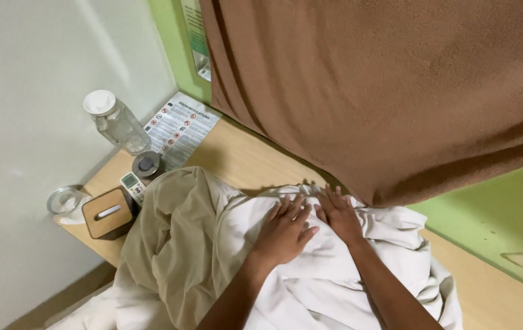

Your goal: The person folds a white duvet on a bed. They gather the duvet, fold it into sections, and smooth it out on the mattress.

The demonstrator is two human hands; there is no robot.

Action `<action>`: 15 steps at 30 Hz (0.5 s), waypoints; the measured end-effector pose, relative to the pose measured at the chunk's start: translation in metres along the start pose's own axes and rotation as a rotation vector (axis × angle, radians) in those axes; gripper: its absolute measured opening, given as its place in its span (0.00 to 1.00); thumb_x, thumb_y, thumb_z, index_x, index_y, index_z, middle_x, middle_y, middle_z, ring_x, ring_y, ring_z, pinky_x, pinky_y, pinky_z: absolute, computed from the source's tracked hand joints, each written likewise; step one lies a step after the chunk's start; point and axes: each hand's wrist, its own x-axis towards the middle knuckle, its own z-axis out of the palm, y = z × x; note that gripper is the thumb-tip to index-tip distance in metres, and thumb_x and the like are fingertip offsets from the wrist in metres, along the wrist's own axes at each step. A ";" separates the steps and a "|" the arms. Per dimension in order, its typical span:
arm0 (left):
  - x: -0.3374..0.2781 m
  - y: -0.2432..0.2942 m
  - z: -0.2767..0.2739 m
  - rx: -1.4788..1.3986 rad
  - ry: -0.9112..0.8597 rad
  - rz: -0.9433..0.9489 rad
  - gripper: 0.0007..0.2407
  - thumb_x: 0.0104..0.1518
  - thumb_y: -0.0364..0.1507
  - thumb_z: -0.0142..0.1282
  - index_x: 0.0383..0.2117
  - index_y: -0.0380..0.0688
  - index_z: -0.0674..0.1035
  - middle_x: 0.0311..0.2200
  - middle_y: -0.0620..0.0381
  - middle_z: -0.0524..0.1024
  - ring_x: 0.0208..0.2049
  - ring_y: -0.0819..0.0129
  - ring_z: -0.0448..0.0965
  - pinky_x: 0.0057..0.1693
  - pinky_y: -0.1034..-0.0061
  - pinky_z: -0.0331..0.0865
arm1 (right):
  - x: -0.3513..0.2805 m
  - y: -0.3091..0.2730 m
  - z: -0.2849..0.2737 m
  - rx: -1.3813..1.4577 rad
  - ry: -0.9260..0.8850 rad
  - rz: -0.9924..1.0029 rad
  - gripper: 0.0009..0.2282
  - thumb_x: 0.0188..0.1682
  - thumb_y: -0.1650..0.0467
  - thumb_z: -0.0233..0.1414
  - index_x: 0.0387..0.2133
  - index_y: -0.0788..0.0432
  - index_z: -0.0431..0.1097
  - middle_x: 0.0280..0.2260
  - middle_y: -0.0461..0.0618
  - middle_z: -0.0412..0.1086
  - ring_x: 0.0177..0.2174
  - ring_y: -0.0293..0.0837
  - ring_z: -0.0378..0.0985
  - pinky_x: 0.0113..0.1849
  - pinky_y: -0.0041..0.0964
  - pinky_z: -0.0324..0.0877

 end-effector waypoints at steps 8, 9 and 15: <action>-0.084 -0.060 -0.053 -0.042 0.173 0.048 0.19 0.63 0.36 0.53 0.57 0.38 0.76 0.66 0.40 0.65 0.69 0.39 0.58 0.70 0.54 0.54 | -0.007 -0.085 -0.068 0.337 0.097 0.002 0.19 0.60 0.60 0.43 0.58 0.53 0.70 0.67 0.57 0.59 0.68 0.61 0.52 0.65 0.61 0.49; -0.096 -0.068 -0.057 -0.070 0.166 0.065 0.19 0.63 0.34 0.53 0.56 0.36 0.76 0.66 0.41 0.66 0.70 0.40 0.58 0.71 0.55 0.54 | -0.011 -0.104 -0.079 0.410 0.066 -0.006 0.19 0.60 0.59 0.43 0.58 0.53 0.70 0.66 0.56 0.61 0.69 0.60 0.53 0.66 0.59 0.49; -0.142 -0.085 -0.063 0.000 0.024 0.059 0.28 0.50 0.31 0.61 0.61 0.38 0.71 0.69 0.44 0.62 0.73 0.47 0.54 0.72 0.54 0.52 | -0.032 -0.203 -0.117 0.109 -0.338 -0.109 0.38 0.46 0.44 0.48 0.63 0.56 0.61 0.70 0.59 0.45 0.70 0.56 0.41 0.67 0.56 0.34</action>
